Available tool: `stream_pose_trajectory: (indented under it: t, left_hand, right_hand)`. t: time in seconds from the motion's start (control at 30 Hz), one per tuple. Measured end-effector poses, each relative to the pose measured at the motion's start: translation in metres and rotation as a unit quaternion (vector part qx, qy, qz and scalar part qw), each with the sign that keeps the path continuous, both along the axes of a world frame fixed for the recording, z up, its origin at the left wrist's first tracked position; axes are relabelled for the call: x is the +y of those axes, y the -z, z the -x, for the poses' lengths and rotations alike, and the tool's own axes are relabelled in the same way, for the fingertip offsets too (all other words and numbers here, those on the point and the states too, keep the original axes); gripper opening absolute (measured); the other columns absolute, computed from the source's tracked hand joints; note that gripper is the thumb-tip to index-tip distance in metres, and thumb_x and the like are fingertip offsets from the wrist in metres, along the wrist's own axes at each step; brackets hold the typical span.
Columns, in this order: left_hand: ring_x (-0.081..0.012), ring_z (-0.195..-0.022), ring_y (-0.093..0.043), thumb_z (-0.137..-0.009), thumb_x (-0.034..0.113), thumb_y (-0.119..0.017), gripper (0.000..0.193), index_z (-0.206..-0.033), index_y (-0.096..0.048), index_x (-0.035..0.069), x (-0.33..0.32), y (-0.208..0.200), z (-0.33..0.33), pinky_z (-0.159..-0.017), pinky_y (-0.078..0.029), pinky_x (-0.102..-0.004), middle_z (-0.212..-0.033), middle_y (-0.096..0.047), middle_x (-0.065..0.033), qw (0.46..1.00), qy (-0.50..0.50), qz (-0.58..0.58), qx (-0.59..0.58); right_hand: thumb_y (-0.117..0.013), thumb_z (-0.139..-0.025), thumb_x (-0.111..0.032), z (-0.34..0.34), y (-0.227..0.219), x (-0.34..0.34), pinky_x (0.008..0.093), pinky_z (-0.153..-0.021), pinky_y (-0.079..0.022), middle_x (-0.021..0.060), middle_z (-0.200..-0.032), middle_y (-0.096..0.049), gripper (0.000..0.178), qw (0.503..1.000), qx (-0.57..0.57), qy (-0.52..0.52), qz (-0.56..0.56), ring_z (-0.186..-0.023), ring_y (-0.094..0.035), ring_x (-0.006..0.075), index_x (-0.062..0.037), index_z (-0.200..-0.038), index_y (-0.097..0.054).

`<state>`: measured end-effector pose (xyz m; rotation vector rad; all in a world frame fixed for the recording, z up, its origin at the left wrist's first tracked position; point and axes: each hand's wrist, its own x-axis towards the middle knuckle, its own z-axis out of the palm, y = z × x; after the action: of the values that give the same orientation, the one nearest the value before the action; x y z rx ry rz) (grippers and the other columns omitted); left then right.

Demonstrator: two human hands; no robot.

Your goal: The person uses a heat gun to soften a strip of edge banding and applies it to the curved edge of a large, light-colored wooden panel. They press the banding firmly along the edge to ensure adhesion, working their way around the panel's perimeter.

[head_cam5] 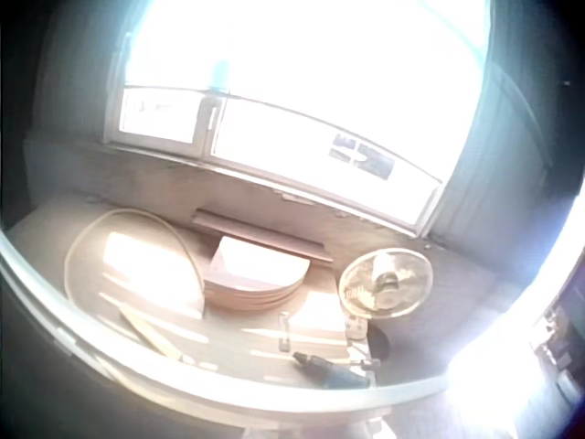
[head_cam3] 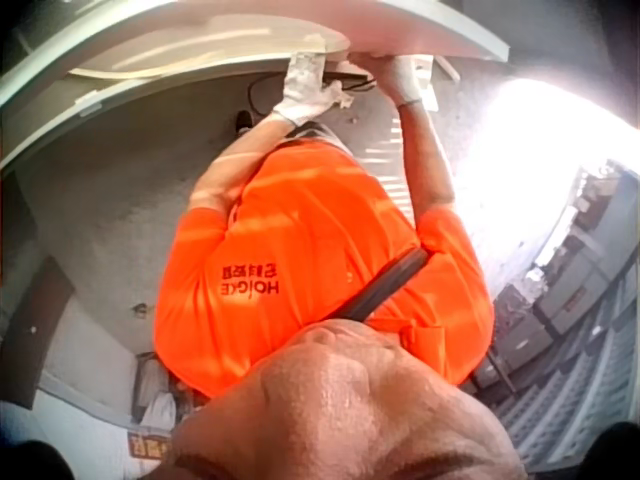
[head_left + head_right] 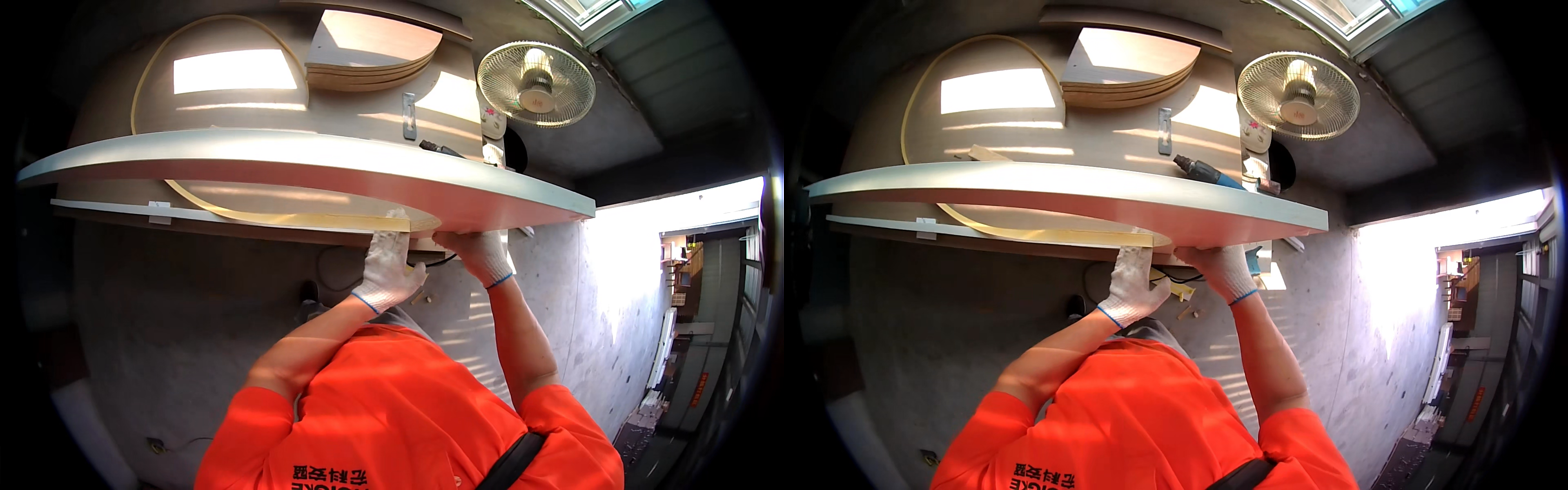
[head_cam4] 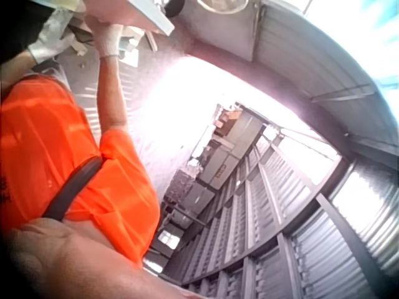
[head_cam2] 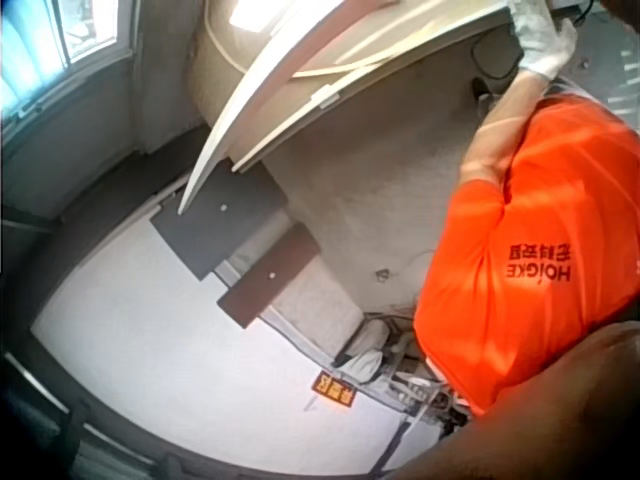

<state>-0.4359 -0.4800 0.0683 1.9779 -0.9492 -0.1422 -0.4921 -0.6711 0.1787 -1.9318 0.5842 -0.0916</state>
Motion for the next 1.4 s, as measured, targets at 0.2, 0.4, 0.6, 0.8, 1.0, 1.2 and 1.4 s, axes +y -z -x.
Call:
stream_pose_trajectory:
  t: [0.2,0.4,0.6,0.8,1.0,1.2,1.4]
  left_hand:
    - [-0.0537,-0.158,-0.032,-0.087,0.032,-0.073,0.099,-0.166,-0.029,-0.010,-0.012,0.008,0.003,-0.132,-0.025,-0.0575,-0.167,-0.036,-0.0370,0.999,-0.032,-0.005,-0.018]
    - [-0.0514,-0.158,-0.033,-0.088,0.031,-0.070,0.100,-0.167,-0.025,-0.011,-0.022,0.018,0.015,-0.133,-0.024,-0.0585,-0.168,-0.035,-0.0356,0.996,-0.079,-0.021,-0.043]
    - [-0.0509,-0.154,-0.039,-0.086,0.031,-0.072,0.097,-0.165,-0.032,-0.009,-0.024,0.006,0.017,-0.132,-0.026,-0.0575,-0.162,-0.044,-0.0338,0.994,-0.105,0.002,-0.014]
    - [-0.0497,-0.149,-0.047,-0.085,0.022,-0.072,0.087,-0.161,-0.041,-0.006,-0.029,0.007,0.019,-0.129,-0.032,-0.0569,-0.156,-0.051,-0.0326,0.989,-0.131,0.060,-0.007]
    - [-0.0501,-0.145,-0.051,-0.083,0.018,-0.072,0.076,-0.153,-0.052,-0.004,0.000,0.037,-0.009,-0.128,-0.034,-0.0589,-0.151,-0.056,-0.0318,0.992,-0.103,-0.027,-0.066]
    - [-0.0507,-0.151,-0.044,-0.082,0.022,-0.071,0.078,-0.153,-0.053,-0.005,-0.006,0.030,0.002,-0.132,-0.027,-0.0579,-0.154,-0.054,-0.0335,0.985,-0.169,0.034,-0.034]
    - [-0.0505,-0.153,-0.042,-0.083,0.020,-0.072,0.087,-0.162,-0.044,-0.002,-0.022,-0.013,0.019,-0.131,-0.030,-0.0531,-0.162,-0.047,-0.0321,0.984,-0.129,0.113,0.054]
  right_hand:
    - [-0.088,-0.085,-0.004,-0.003,-0.003,-0.005,0.0329,-0.076,-0.060,0.0060,-0.098,-0.079,0.025,0.997,0.007,-0.043,0.060,-0.089,-0.074,0.0149,-0.0027,-0.107,-0.077]
    - [-0.088,-0.086,-0.004,-0.003,-0.004,-0.007,0.0329,-0.076,-0.060,0.0043,-0.099,-0.078,0.028,0.994,0.006,-0.073,0.080,-0.091,-0.072,0.0130,-0.0035,-0.111,-0.077]
    - [-0.089,-0.087,-0.005,0.003,0.008,-0.014,0.0332,-0.077,-0.060,0.0039,-0.102,-0.078,0.029,0.994,-0.006,-0.094,0.049,-0.091,-0.071,0.0126,-0.0037,-0.113,-0.076]
    - [-0.087,-0.088,-0.003,-0.001,0.004,-0.015,0.0333,-0.077,-0.060,0.0044,-0.103,-0.078,0.028,0.984,0.012,-0.144,0.105,-0.091,-0.072,0.0136,-0.0032,-0.113,-0.076]
    - [-0.087,-0.086,-0.003,-0.006,0.007,-0.023,0.0352,-0.075,-0.061,0.0074,-0.098,-0.079,0.025,0.992,0.005,-0.120,0.047,-0.088,-0.074,0.0164,-0.0020,-0.109,-0.077]
    - [-0.086,-0.085,-0.005,-0.015,-0.007,-0.013,0.0363,-0.074,-0.060,0.0073,-0.094,-0.079,0.022,0.985,-0.026,-0.136,0.101,-0.086,-0.074,0.0175,-0.0026,-0.105,-0.079]
    - [-0.087,-0.084,-0.008,-0.011,-0.004,-0.016,0.0379,-0.072,-0.058,0.0084,-0.092,-0.079,0.020,0.972,-0.022,-0.163,0.167,-0.083,-0.073,0.0187,-0.0034,-0.102,-0.080]
